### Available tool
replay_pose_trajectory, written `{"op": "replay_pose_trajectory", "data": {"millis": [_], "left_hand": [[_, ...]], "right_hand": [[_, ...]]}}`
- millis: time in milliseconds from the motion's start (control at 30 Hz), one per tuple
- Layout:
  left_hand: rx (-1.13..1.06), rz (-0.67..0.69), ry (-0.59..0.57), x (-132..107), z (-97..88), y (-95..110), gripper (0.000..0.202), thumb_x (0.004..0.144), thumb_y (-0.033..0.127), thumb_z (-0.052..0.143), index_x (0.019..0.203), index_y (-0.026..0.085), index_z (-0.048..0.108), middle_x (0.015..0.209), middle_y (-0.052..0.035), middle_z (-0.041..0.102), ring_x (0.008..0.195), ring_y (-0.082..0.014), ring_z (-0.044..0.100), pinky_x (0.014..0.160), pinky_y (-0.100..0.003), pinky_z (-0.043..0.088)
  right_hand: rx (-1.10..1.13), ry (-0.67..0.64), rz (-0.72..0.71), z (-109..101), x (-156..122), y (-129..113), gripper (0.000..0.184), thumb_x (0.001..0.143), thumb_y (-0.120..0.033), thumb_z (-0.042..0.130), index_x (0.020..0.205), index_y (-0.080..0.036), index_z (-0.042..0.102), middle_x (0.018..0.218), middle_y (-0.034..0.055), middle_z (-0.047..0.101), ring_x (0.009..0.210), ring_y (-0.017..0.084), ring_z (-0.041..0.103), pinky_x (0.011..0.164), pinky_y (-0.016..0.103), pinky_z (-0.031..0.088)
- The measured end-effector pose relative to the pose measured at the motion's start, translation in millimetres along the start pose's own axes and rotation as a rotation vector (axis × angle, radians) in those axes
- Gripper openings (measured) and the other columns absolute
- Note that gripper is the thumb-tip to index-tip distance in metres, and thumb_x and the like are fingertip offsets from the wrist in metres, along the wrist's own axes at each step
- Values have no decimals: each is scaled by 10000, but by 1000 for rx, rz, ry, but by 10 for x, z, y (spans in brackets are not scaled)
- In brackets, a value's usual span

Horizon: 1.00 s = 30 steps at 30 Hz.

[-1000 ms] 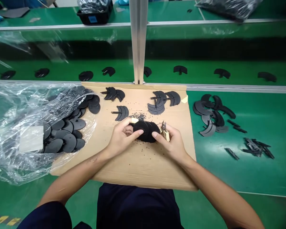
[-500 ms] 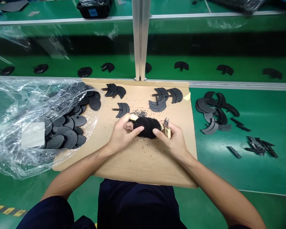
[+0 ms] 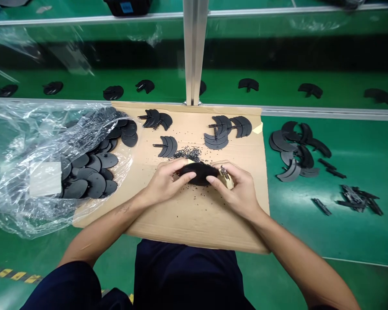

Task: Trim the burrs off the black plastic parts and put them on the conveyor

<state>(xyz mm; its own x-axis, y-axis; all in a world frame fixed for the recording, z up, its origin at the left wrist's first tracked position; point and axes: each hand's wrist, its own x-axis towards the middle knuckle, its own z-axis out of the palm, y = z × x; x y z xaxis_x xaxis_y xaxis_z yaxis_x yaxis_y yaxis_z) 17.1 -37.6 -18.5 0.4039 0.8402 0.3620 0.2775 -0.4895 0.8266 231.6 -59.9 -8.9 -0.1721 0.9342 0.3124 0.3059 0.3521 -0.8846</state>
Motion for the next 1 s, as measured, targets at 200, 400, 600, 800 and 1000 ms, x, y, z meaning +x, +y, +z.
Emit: {"op": "replay_pose_trajectory", "data": {"millis": [200, 400, 600, 800, 1000], "left_hand": [[187, 171, -66, -59, -5, 10, 200, 972, 258, 662, 1140, 154, 695, 973, -70, 760, 853, -151, 710, 770, -271, 577], [-20, 166, 26, -28, 24, 37, 251, 926, 309, 731, 1135, 169, 729, 968, -72, 766, 852, -149, 690, 748, -283, 556], [-29, 281, 77, -44, 45, 28, 329, 941, 223, 708, 1269, 202, 693, 1056, -88, 784, 933, -165, 706, 807, -322, 559], [48, 334, 95, -46, 16, 39, 336, 943, 205, 701, 1278, 181, 688, 925, -64, 788, 814, -146, 687, 755, -303, 548], [77, 354, 103, -68, 15, 84, 302, 970, 221, 666, 1271, 207, 678, 896, -41, 788, 788, -140, 710, 752, -311, 573]], "right_hand": [[-215, -84, -311, -27, -26, 60, 139, 922, -180, 703, 1056, -213, 691, 966, 74, 756, 842, 201, 710, 750, 362, 579], [-134, -18, -405, -2, -73, 91, 257, 886, -66, 686, 1089, -223, 679, 963, 64, 763, 893, 207, 739, 747, 367, 611], [-101, -19, -448, 35, -64, 109, 280, 881, -40, 665, 1109, -204, 677, 978, 83, 767, 919, 217, 742, 759, 380, 618], [-195, -47, -412, 21, -64, 73, 283, 894, -66, 635, 1124, -227, 675, 979, 56, 767, 921, 210, 719, 746, 379, 604], [-216, -72, -409, 4, -65, 64, 258, 907, -103, 630, 1117, -242, 687, 953, 41, 774, 889, 209, 699, 751, 390, 586]]}}
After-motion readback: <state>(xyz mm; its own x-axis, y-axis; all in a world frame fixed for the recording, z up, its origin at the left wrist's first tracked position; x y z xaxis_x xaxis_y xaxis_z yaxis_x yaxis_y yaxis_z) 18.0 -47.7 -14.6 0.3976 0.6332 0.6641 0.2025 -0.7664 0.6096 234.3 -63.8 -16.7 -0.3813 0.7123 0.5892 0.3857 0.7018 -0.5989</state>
